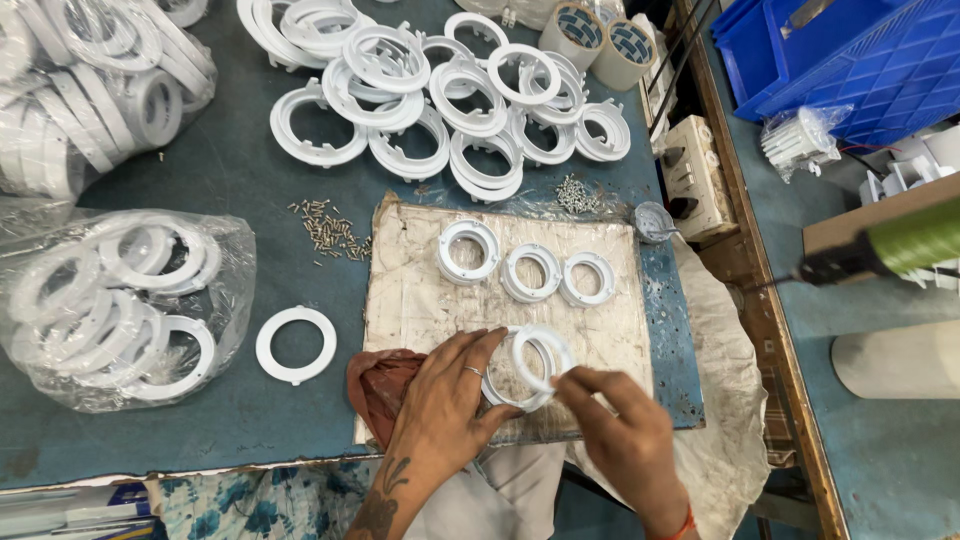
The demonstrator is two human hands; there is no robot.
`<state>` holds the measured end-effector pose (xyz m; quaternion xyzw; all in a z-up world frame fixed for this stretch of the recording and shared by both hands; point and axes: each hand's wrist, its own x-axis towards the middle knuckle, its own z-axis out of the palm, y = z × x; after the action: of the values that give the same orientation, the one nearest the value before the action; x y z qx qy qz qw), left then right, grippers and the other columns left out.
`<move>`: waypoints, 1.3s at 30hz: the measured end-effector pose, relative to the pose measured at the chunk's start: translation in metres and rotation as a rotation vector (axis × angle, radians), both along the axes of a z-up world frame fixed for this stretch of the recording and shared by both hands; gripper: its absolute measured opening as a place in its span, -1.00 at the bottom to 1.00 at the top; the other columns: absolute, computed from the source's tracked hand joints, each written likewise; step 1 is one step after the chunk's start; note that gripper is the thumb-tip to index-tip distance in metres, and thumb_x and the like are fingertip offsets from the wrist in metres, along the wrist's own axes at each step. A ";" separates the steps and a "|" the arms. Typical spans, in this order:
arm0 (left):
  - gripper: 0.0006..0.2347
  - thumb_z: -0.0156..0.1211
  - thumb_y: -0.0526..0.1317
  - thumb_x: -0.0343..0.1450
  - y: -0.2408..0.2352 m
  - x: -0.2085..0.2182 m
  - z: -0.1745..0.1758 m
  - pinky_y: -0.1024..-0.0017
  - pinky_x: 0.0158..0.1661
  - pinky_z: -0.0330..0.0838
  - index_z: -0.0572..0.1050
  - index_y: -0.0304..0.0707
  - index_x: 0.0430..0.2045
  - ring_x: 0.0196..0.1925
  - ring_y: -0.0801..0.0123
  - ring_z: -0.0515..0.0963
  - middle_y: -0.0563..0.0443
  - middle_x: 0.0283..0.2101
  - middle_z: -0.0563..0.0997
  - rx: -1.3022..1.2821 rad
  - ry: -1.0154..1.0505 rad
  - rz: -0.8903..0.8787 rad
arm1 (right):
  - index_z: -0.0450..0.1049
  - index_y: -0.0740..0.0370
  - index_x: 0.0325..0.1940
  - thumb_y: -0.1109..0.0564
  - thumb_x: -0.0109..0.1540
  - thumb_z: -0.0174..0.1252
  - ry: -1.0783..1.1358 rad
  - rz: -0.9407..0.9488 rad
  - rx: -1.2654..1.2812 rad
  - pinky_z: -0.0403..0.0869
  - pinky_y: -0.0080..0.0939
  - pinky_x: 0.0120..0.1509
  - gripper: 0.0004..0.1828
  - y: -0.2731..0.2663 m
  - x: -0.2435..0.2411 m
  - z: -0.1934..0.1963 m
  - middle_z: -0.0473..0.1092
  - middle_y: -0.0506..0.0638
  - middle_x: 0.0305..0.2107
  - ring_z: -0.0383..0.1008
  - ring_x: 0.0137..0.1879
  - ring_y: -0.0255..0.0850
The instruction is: The person assembles white plastic rings by inserting screws into pre-drilled holes and tightening them with a green power drill. The person handles multiple rings, aligns them, and secures them on a workbench in a factory setting.
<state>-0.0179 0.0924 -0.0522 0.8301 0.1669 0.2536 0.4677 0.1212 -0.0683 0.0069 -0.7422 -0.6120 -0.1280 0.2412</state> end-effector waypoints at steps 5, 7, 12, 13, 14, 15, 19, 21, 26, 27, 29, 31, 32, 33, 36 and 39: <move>-0.29 0.53 -0.19 0.16 -0.002 -0.001 -0.001 0.10 0.16 0.32 0.31 -0.29 0.21 0.25 -0.14 0.40 -0.27 0.18 0.45 -0.035 0.081 0.006 | 0.57 0.29 -0.01 0.40 -0.01 0.21 0.043 0.073 -0.145 0.53 -0.13 -0.16 -0.54 -0.004 -0.012 -0.006 0.50 0.04 -0.16 0.53 -0.16 -0.07; -0.30 0.52 -0.20 0.16 -0.002 -0.001 -0.001 0.10 0.16 0.32 0.32 -0.30 0.21 0.24 -0.14 0.41 -0.27 0.17 0.46 -0.006 0.062 0.013 | 0.56 0.29 -0.01 0.40 0.01 0.22 0.062 0.062 -0.153 0.53 -0.13 -0.14 -0.55 0.000 -0.012 -0.010 0.49 0.05 -0.14 0.52 -0.15 -0.06; -0.33 0.50 -0.21 0.17 -0.003 -0.002 -0.003 0.10 0.18 0.30 0.32 -0.31 0.19 0.24 -0.13 0.41 -0.25 0.16 0.47 0.030 0.028 0.011 | 0.56 0.28 -0.01 0.42 0.03 0.21 0.039 0.035 -0.122 0.54 -0.12 -0.12 -0.57 0.004 -0.013 -0.016 0.50 0.05 -0.15 0.53 -0.14 -0.06; -0.33 0.50 -0.21 0.18 -0.003 -0.002 -0.004 0.10 0.18 0.30 0.32 -0.31 0.19 0.24 -0.12 0.41 -0.24 0.16 0.47 0.033 0.023 0.011 | 0.56 0.29 -0.02 0.42 0.04 0.22 0.042 0.032 -0.116 0.53 -0.11 -0.12 -0.59 0.004 -0.014 -0.018 0.50 0.05 -0.15 0.53 -0.14 -0.06; -0.33 0.50 -0.21 0.18 -0.003 -0.002 -0.005 0.10 0.18 0.30 0.32 -0.31 0.19 0.24 -0.12 0.41 -0.24 0.16 0.47 0.036 0.019 0.008 | 0.57 0.28 -0.02 0.41 0.05 0.23 0.039 0.031 -0.109 0.53 -0.12 -0.12 -0.59 0.004 -0.014 -0.018 0.50 0.05 -0.15 0.53 -0.14 -0.06; -0.34 0.50 -0.21 0.18 -0.003 -0.002 -0.005 0.10 0.19 0.30 0.32 -0.31 0.19 0.24 -0.11 0.41 -0.24 0.16 0.47 0.038 0.015 0.005 | 0.57 0.28 -0.02 0.41 0.06 0.23 0.036 0.031 -0.103 0.53 -0.12 -0.11 -0.60 0.004 -0.015 -0.019 0.50 0.05 -0.15 0.53 -0.14 -0.07; -0.35 0.48 -0.21 0.20 -0.003 -0.002 -0.006 0.10 0.21 0.29 0.32 -0.30 0.19 0.26 -0.09 0.41 -0.21 0.18 0.48 0.072 -0.014 0.000 | 0.59 0.28 -0.02 0.39 0.08 0.26 0.078 0.004 -0.122 0.52 -0.12 -0.13 -0.63 0.005 -0.017 -0.018 0.51 0.05 -0.17 0.53 -0.16 -0.08; -0.37 0.45 -0.20 0.21 -0.003 -0.002 -0.007 0.10 0.23 0.28 0.33 -0.28 0.19 0.27 -0.06 0.40 -0.19 0.19 0.49 0.101 -0.033 -0.006 | 0.59 0.25 -0.02 0.40 0.08 0.24 0.112 0.000 -0.120 0.53 -0.12 -0.10 -0.62 0.005 -0.016 -0.017 0.51 0.04 -0.17 0.54 -0.14 -0.07; -0.52 0.40 -0.16 0.27 -0.003 -0.001 -0.013 0.07 0.24 0.25 0.47 -0.20 0.09 0.30 -0.05 0.37 -0.19 0.21 0.48 0.169 -0.016 -0.029 | 0.59 0.26 -0.01 0.42 0.09 0.22 0.206 0.035 -0.178 0.53 -0.12 -0.09 -0.61 0.005 -0.010 -0.014 0.50 0.07 -0.16 0.53 -0.12 -0.03; -0.55 0.39 -0.15 0.28 -0.003 -0.002 -0.014 0.07 0.24 0.25 0.50 -0.20 0.06 0.31 -0.04 0.36 -0.18 0.22 0.48 0.170 -0.018 -0.029 | 0.58 0.27 -0.01 0.42 0.09 0.21 0.225 0.038 -0.203 0.53 -0.11 -0.09 -0.61 0.005 -0.009 -0.015 0.50 0.07 -0.16 0.53 -0.12 -0.03; -0.59 0.39 -0.16 0.28 -0.003 -0.002 -0.016 0.07 0.25 0.25 0.52 -0.22 0.02 0.31 -0.03 0.37 -0.19 0.23 0.48 0.173 -0.021 -0.035 | 0.58 0.28 -0.01 0.43 0.09 0.20 0.252 0.044 -0.236 0.53 -0.11 -0.09 -0.61 0.004 -0.008 -0.015 0.50 0.06 -0.15 0.53 -0.13 -0.03; -0.60 0.39 -0.17 0.28 -0.004 -0.001 -0.017 0.07 0.25 0.25 0.52 -0.25 -0.01 0.32 -0.04 0.37 -0.19 0.23 0.47 0.173 -0.023 -0.037 | 0.58 0.27 0.00 0.43 0.10 0.20 0.265 0.049 -0.252 0.52 -0.12 -0.10 -0.61 0.004 -0.007 -0.016 0.50 0.06 -0.15 0.52 -0.14 -0.04; -0.60 0.39 -0.17 0.27 -0.003 -0.001 -0.017 0.07 0.25 0.25 0.52 -0.27 -0.02 0.31 -0.04 0.37 -0.19 0.23 0.47 0.171 -0.024 -0.035 | 0.58 0.26 0.00 0.43 0.09 0.20 0.262 0.042 -0.237 0.52 -0.12 -0.09 -0.60 0.004 -0.006 -0.015 0.50 0.06 -0.15 0.53 -0.14 -0.05; -0.59 0.39 -0.17 0.27 -0.003 -0.001 -0.017 0.06 0.25 0.25 0.51 -0.29 -0.02 0.31 -0.05 0.37 -0.19 0.24 0.47 0.169 -0.025 -0.034 | 0.58 0.25 0.01 0.43 0.09 0.20 0.260 0.036 -0.222 0.52 -0.13 -0.09 -0.59 0.004 -0.004 -0.014 0.49 0.05 -0.16 0.53 -0.13 -0.06; -0.61 0.39 -0.17 0.27 -0.003 -0.001 -0.016 0.05 0.23 0.26 0.53 -0.30 -0.05 0.30 -0.07 0.37 -0.21 0.23 0.48 0.164 -0.022 -0.033 | 0.61 0.19 -0.02 0.44 0.04 0.21 0.213 0.035 -0.254 0.52 -0.12 -0.07 -0.55 0.005 0.003 -0.011 0.48 0.01 -0.18 0.52 -0.11 -0.09; -0.66 0.39 -0.16 0.29 -0.003 -0.001 -0.015 0.06 0.23 0.28 0.54 -0.28 -0.11 0.30 -0.07 0.38 -0.21 0.23 0.48 0.180 -0.023 -0.038 | 0.61 0.17 -0.03 0.44 -0.04 0.21 0.155 0.081 -0.306 0.51 -0.09 -0.05 -0.50 0.009 0.011 -0.008 0.46 0.01 -0.12 0.49 -0.05 -0.06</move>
<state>-0.0192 0.0892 -0.0669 0.8688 0.1222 0.2682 0.3979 0.1321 -0.0590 -0.0010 -0.7527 -0.6333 0.0340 0.1766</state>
